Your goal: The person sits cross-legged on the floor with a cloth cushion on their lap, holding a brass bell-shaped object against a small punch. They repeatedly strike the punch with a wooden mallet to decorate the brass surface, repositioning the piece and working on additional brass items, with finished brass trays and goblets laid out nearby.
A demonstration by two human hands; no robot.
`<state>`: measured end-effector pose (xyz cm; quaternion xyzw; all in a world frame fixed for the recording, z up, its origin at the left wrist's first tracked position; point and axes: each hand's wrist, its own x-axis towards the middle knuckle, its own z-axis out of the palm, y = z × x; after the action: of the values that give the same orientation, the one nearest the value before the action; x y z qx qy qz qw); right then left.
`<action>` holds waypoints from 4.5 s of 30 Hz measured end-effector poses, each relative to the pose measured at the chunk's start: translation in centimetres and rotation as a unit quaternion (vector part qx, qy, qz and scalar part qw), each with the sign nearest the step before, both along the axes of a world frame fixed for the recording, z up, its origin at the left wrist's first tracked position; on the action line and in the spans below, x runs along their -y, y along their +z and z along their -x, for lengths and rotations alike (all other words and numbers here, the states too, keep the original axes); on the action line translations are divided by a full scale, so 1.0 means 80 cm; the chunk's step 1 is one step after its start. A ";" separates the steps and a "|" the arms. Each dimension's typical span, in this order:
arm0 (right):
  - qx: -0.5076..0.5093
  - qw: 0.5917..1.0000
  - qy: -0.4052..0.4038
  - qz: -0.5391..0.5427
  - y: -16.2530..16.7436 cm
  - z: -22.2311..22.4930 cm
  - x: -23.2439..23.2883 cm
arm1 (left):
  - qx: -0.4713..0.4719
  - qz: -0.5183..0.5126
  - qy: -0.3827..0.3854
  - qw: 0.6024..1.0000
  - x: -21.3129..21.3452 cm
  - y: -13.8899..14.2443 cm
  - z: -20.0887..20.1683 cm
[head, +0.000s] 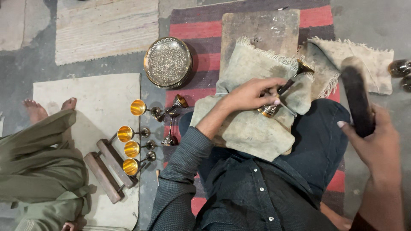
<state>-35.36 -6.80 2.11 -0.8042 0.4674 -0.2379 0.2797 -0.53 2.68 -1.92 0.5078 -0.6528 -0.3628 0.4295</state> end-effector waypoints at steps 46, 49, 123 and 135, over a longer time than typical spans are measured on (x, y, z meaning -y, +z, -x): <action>0.187 0.975 0.000 -0.118 -0.094 -0.009 -0.023 | 0.135 -0.051 -0.099 0.985 0.031 0.028 0.013; 0.055 0.997 0.011 -0.056 -0.097 -0.002 -0.020 | 0.126 -0.017 -0.100 0.987 0.032 0.031 0.014; -0.193 0.981 -0.002 0.025 -0.072 0.022 0.024 | 0.109 -0.038 -0.031 0.993 0.024 0.027 0.009; 0.232 0.956 0.080 -0.159 -0.063 -0.028 0.055 | 0.139 -0.062 -0.020 0.988 0.024 0.034 0.012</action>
<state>-33.09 -11.17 -2.93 -0.7064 0.3558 -0.3174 0.5231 -1.46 0.74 0.83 0.5657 -0.6922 -0.3376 0.2949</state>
